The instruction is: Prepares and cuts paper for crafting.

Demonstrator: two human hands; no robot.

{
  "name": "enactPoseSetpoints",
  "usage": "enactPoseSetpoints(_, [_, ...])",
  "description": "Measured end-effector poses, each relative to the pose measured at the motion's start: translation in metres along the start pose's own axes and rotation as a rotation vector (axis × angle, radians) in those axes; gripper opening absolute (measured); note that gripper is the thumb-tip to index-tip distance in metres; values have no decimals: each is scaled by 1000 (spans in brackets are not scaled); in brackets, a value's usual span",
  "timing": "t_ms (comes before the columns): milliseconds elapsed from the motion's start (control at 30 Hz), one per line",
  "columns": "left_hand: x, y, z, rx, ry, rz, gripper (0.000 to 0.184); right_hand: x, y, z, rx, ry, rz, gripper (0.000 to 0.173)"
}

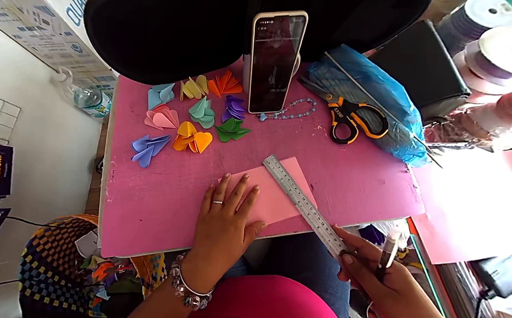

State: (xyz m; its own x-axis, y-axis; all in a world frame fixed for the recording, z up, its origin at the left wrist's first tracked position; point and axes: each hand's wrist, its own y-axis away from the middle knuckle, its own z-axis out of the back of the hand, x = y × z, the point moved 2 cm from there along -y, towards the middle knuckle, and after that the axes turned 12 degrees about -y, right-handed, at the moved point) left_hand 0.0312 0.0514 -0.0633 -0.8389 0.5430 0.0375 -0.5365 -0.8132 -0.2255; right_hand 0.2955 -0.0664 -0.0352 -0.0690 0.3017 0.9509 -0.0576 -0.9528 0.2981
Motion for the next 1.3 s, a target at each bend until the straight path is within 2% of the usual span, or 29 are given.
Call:
enactPoseSetpoints(133, [-21,-7,-1,-58,-77,184,70,-6,-1,-10,14,-34,19,44])
enactPoseSetpoints(233, [-24,-11,-2,-104,-48,233,78,-10,0,-20,66,-72,8,43])
enactPoseSetpoints(467, [-17,-11,-9,-59,32,116,69,-22,-2,-25,83,-102,17,43])
enactPoseSetpoints(867, [-17,-13,-8,-8,-26,95,70,-26,-11,-14,112,-83,92,41])
enactPoseSetpoints(1300, [-17,-13,-8,8,-43,77,68,-29,-13,-12,103,-92,80,41])
